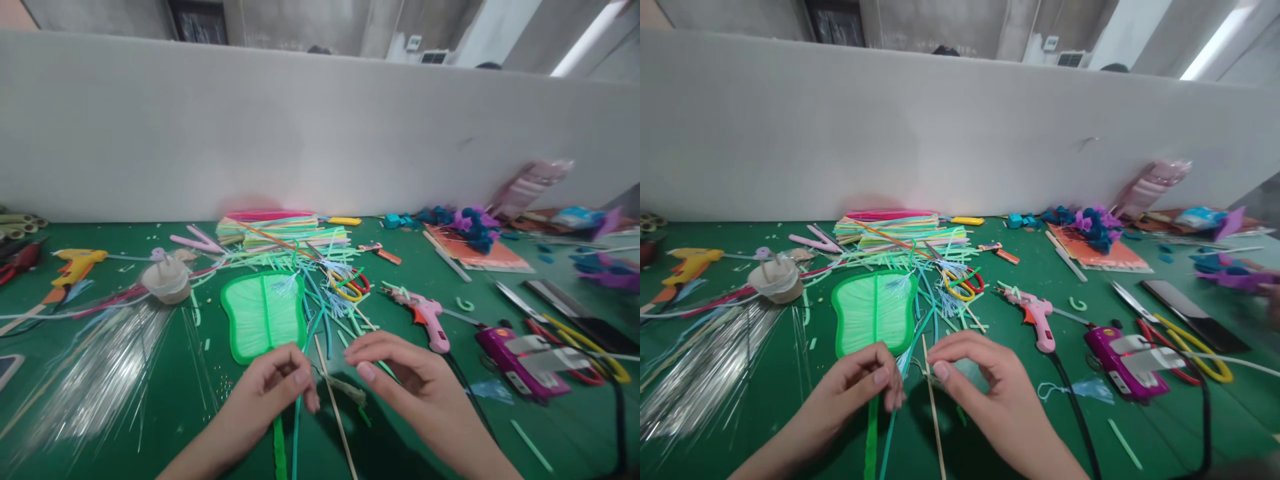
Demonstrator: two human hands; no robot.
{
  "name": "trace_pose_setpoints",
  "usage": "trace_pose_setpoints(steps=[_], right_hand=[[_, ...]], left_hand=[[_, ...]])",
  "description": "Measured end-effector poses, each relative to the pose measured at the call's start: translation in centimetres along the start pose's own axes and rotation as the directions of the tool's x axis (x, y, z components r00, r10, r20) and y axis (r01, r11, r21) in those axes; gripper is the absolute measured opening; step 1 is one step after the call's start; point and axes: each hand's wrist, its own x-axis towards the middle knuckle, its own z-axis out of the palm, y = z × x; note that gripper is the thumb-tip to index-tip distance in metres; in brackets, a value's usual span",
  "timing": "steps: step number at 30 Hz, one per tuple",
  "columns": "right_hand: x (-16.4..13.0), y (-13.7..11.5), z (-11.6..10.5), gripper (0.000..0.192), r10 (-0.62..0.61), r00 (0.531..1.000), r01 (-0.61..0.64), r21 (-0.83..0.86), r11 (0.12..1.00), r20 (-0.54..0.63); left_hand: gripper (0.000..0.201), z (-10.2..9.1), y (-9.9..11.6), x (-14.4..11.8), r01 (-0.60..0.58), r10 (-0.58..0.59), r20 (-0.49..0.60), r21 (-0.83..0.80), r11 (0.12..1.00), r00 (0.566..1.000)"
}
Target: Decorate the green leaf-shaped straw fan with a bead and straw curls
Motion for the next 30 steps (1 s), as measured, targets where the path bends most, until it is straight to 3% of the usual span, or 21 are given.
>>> trace_pose_setpoints(steps=[3, 5, 10, 14, 18, 20, 23, 25, 27, 30], right_hand=[[-0.6, 1.0, -1.4, 0.011, 0.010, 0.997, -0.021, -0.148, 0.989, -0.079], [-1.1, 1.6, -2.3, 0.014, -0.036, 0.980, -0.023, -0.287, 0.958, -0.197], [-2.9, 2.2, -5.3, 0.028, -0.074, 0.893, -0.189, -0.520, 0.833, -0.444], [-4.7, 2.0, -7.5, 0.030, -0.106, 0.839, -0.295, -0.609, 0.736, -0.534], [-5.2, 2.4, -7.3, 0.022, -0.126, 0.893, -0.200, -0.631, 0.750, -0.432], [-4.7, 2.5, -6.1, 0.019, -0.153, 0.921, -0.106, -0.609, 0.786, -0.358], [-3.4, 2.2, -3.9, 0.015, -0.221, 0.938, 0.024, -0.588, 0.808, -0.267], [-2.7, 2.1, -2.8, 0.014, -0.243, 0.944, 0.078, -0.566, 0.821, -0.222], [-2.3, 2.2, -2.1, 0.012, -0.223, 0.956, 0.089, -0.531, 0.843, -0.193], [-2.1, 2.9, -1.7, 0.010, -0.144, 0.974, 0.043, -0.481, 0.875, -0.175]], left_hand=[[0.026, -1.1, 0.7, 0.3, 0.009, 0.064, -0.151, 0.439, 0.898, 0.986], [0.024, -1.6, 1.1, 0.6, -0.022, 0.148, -0.159, 0.604, 0.797, 0.976], [0.020, -1.9, 1.3, 1.9, -0.189, 0.412, -0.078, 0.801, 0.568, 0.908], [0.020, -1.8, 1.0, 2.8, -0.162, 0.440, -0.089, 0.850, 0.501, 0.894], [0.018, -1.4, 0.3, 3.4, -0.170, 0.385, -0.055, 0.833, 0.527, 0.921], [0.019, -0.8, 0.0, 3.6, -0.271, 0.386, 0.059, 0.809, 0.522, 0.920], [0.033, 0.3, 0.0, 3.8, -0.429, 0.395, 0.244, 0.754, 0.498, 0.886], [0.032, 0.8, 0.2, 3.5, -0.412, 0.423, 0.191, 0.744, 0.526, 0.886], [0.022, 1.0, 0.2, 3.0, -0.313, 0.444, 0.054, 0.784, 0.536, 0.894], [0.031, 0.1, -0.1, 1.5, -0.154, 0.443, -0.043, 0.905, 0.397, 0.895]])
